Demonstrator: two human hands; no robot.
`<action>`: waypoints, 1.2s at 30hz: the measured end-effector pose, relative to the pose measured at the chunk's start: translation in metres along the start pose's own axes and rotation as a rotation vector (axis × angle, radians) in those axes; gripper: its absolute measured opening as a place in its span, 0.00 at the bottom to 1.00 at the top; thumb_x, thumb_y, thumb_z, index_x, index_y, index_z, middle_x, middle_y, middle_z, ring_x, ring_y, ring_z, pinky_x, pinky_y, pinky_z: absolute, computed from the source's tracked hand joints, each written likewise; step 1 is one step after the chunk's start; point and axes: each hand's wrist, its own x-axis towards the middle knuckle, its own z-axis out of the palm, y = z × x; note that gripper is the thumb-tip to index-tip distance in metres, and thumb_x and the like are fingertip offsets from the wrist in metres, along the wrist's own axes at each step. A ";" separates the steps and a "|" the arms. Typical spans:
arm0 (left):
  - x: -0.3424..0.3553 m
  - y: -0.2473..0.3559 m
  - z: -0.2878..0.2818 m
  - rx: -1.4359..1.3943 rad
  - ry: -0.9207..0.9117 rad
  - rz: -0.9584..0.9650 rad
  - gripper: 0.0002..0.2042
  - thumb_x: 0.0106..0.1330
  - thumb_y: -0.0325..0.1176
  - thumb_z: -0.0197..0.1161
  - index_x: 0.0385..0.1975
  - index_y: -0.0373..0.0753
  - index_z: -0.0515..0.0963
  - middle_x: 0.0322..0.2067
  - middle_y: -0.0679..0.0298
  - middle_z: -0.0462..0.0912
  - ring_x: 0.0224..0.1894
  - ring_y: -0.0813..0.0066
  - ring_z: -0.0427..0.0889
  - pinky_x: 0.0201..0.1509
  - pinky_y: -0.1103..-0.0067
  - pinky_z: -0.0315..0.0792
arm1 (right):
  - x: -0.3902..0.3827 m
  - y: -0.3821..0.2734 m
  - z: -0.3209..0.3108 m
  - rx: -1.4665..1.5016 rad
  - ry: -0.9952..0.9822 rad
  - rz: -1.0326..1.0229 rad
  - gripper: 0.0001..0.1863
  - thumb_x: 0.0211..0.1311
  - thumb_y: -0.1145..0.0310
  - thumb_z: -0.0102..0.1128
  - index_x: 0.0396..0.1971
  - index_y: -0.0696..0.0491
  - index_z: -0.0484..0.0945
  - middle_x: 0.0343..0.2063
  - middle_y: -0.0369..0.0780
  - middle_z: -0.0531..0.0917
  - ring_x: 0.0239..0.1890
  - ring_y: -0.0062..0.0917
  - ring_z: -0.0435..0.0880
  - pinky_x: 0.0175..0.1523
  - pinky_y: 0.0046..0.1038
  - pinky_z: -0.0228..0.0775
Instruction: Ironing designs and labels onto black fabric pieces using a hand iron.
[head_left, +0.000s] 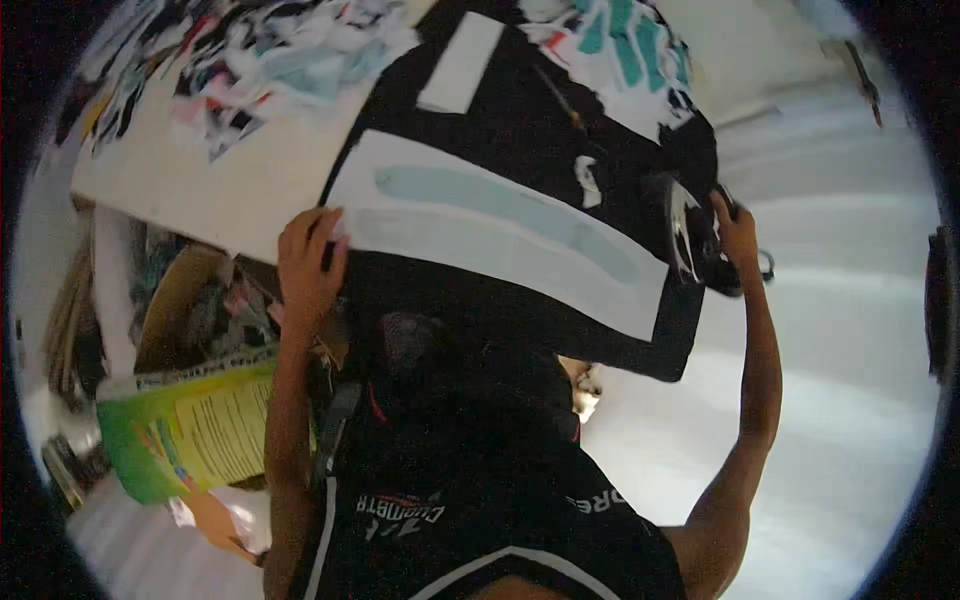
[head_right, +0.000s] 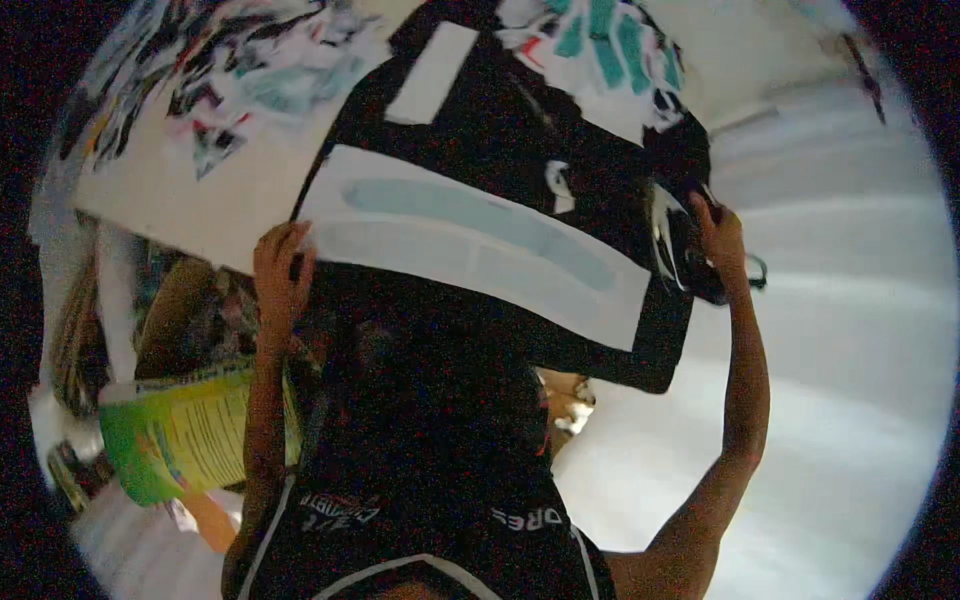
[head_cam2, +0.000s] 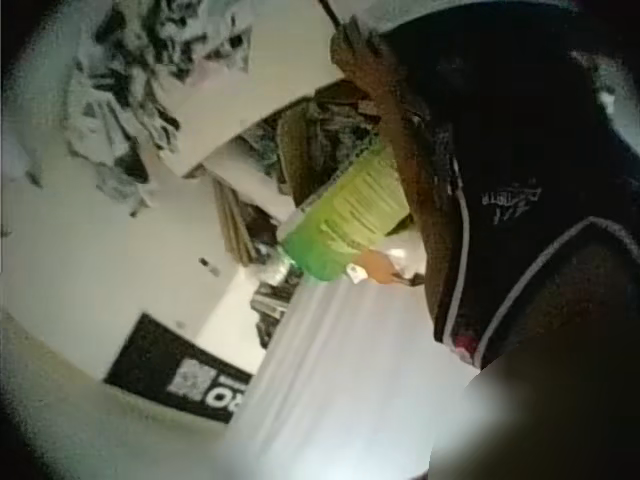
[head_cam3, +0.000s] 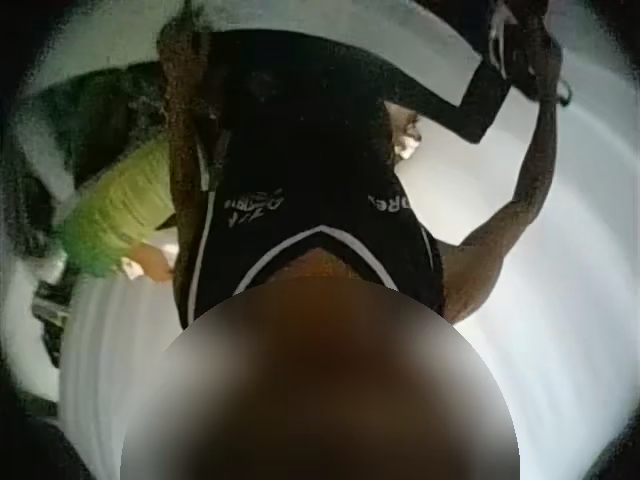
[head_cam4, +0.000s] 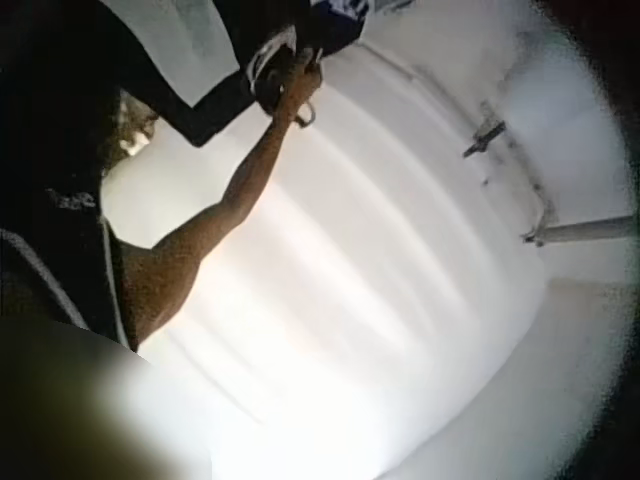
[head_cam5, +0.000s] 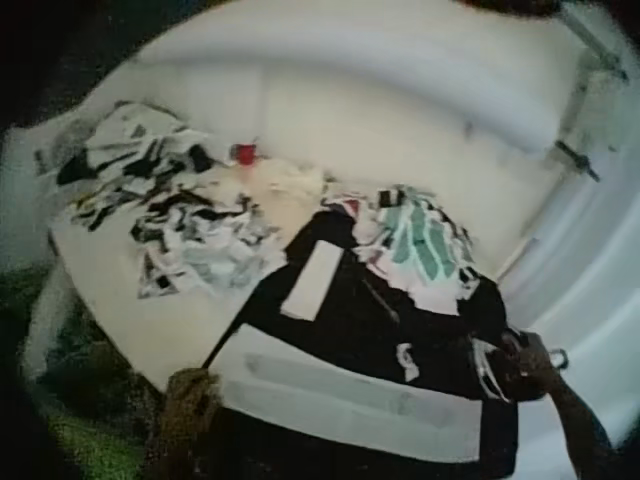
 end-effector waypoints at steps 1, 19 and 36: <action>0.003 -0.001 0.000 0.020 0.020 0.035 0.16 0.65 0.32 0.63 0.53 0.43 0.77 0.51 0.59 0.75 0.54 0.58 0.74 0.58 0.63 0.67 | -0.019 -0.015 0.000 0.010 0.076 -0.113 0.34 0.63 0.39 0.57 0.32 0.64 0.79 0.20 0.42 0.78 0.22 0.23 0.73 0.31 0.29 0.67; 0.003 -0.008 -0.006 -0.075 0.003 0.022 0.13 0.61 0.33 0.67 0.45 0.50 0.82 0.48 0.70 0.78 0.52 0.65 0.74 0.55 0.67 0.66 | -0.113 -0.298 0.061 -0.099 -0.428 -0.600 0.40 0.55 0.34 0.61 0.47 0.60 0.80 0.22 0.50 0.81 0.26 0.40 0.84 0.33 0.38 0.77; -0.003 -0.020 -0.047 -0.819 0.153 -0.411 0.18 0.65 0.18 0.52 0.54 0.38 0.75 0.51 0.59 0.76 0.57 0.68 0.74 0.62 0.74 0.66 | -0.109 -0.310 0.110 -0.170 -0.422 -0.815 0.32 0.57 0.40 0.64 0.44 0.56 0.81 0.15 0.48 0.79 0.18 0.37 0.81 0.27 0.34 0.73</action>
